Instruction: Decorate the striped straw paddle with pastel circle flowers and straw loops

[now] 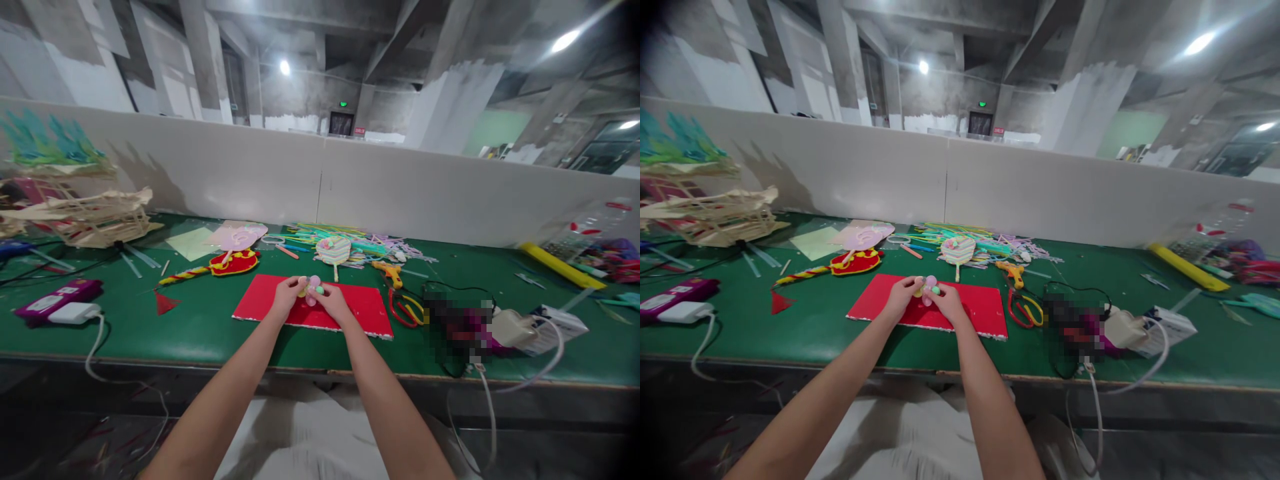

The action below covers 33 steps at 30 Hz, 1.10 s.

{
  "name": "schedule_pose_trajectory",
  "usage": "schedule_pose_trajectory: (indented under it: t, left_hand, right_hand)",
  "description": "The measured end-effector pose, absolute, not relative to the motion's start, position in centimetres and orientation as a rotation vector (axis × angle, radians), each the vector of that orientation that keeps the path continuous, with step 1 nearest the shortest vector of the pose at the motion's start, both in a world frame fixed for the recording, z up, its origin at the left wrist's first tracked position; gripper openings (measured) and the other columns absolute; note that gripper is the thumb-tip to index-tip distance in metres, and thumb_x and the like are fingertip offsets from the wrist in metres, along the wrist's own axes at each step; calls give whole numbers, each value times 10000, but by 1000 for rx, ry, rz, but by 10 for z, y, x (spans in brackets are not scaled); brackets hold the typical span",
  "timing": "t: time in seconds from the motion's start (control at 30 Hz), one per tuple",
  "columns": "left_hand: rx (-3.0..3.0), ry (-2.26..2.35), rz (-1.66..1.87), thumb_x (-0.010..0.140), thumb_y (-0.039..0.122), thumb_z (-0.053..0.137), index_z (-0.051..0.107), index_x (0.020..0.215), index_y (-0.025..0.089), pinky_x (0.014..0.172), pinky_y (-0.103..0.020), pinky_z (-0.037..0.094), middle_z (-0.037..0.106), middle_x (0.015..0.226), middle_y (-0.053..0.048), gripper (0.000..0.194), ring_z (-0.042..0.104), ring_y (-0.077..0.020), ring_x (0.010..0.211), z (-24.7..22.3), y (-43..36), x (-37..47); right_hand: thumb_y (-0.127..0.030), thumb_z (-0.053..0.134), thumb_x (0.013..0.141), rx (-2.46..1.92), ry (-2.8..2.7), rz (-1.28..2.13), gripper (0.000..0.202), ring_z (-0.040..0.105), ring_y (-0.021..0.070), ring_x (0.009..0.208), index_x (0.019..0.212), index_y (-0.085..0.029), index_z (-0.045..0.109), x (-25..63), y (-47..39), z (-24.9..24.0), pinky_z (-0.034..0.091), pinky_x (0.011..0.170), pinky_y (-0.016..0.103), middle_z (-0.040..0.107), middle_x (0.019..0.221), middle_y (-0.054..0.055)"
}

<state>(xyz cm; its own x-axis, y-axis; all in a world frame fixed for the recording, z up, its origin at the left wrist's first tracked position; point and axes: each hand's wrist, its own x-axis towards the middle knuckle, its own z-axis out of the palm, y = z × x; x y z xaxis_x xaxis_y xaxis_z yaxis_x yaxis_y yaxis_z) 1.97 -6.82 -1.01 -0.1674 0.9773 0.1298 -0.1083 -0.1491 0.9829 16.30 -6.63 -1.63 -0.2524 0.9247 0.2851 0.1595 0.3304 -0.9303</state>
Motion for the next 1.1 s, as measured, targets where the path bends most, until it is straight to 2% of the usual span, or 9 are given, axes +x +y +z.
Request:
schedule_pose_trajectory:
  t: [0.3, 0.5, 0.67, 1.1]
  left_hand:
    - [1182, 1181, 1490, 559, 446, 701, 665, 716, 131, 641, -241, 407, 638, 676, -19, 354, 537, -138, 650, -12, -68, 19]
    - [1211, 1203, 1466, 567, 439, 688, 675, 727, 133, 645, -249, 398, 645, 686, -28, 345, 544, -155, 668, -13, -66, 20]
    - [1245, 1233, 1468, 559, 414, 695, 677, 739, 139, 664, -245, 389, 644, 701, -23, 330, 543, -156, 692, -13, -64, 20]
    - [1269, 1278, 1457, 573, 441, 682, 640, 608, 146, 588, -235, 355, 568, 553, 15, 300, 491, -126, 588, -8, -70, 21]
  right_hand:
    - [-441, 601, 683, -1009, -1668, 1037, 366, 455, 120, 595, 841, -118, 670, 163, -65, -19, 367, 591, 237, 585, 657, 3]
    - [-444, 602, 667, -1037, -1630, 999, 346, 423, 111, 569, 752, -113, 658, 163, -65, -15, 345, 559, 226, 543, 601, -8]
    - [-451, 597, 665, -1060, -1580, 971, 355, 414, 114, 579, 753, -112, 654, 162, -67, -11, 336, 554, 225, 531, 597, -4]
    - [-482, 586, 660, -1088, -1620, 972, 368, 352, 101, 533, 723, -124, 647, 163, -70, -9, 296, 502, 222, 459, 546, -22]
